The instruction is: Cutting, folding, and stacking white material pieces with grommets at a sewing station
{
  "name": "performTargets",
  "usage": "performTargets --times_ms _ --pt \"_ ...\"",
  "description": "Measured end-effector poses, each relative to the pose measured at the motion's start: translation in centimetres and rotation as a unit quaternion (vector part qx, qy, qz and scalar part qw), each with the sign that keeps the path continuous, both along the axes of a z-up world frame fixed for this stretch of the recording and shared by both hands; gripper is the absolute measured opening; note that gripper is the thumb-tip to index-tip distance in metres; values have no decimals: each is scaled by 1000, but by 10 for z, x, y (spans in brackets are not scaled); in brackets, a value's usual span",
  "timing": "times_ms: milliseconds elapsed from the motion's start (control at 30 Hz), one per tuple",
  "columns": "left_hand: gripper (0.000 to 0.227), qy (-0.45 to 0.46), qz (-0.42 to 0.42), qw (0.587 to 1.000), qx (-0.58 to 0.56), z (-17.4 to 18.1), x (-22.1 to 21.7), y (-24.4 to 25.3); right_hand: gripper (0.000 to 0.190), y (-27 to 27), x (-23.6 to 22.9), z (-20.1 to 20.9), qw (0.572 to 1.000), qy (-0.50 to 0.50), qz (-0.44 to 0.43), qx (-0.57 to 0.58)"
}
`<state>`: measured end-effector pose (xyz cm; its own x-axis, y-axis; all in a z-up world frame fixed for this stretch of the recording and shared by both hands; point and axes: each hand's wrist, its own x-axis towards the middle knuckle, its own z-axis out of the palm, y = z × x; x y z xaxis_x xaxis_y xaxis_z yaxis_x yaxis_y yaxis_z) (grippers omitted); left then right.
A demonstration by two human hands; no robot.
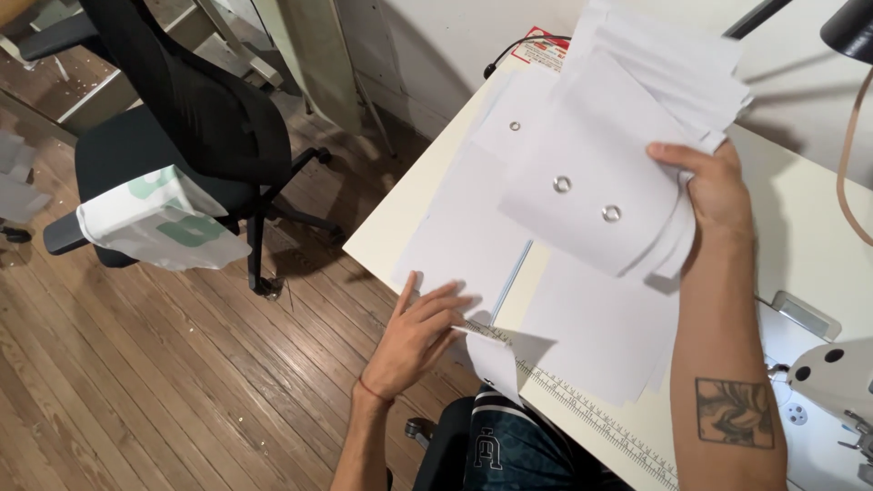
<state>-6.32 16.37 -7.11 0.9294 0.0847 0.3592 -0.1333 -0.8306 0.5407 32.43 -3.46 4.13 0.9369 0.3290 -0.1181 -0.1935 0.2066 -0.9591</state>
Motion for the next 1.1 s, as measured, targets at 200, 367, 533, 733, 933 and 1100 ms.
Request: performTargets --times_ms 200,367,533,733,933,1100 --pt "38 27 -127 984 -118 15 -38 20 83 25 -53 -40 994 47 98 24" --pt "37 -28 -105 991 -76 53 -44 15 82 76 -88 -84 965 76 250 23" --pt "22 56 1 997 53 19 -4 5 100 102 -64 -89 911 -10 404 -84" --pt "6 70 43 996 45 25 9 -10 78 124 46 -108 894 -260 289 -223" --pt "9 57 43 996 55 26 7 -14 119 119 111 -93 709 -392 117 -574" --pt "6 76 47 993 71 25 9 -19 130 123 126 -103 733 -316 119 -590"
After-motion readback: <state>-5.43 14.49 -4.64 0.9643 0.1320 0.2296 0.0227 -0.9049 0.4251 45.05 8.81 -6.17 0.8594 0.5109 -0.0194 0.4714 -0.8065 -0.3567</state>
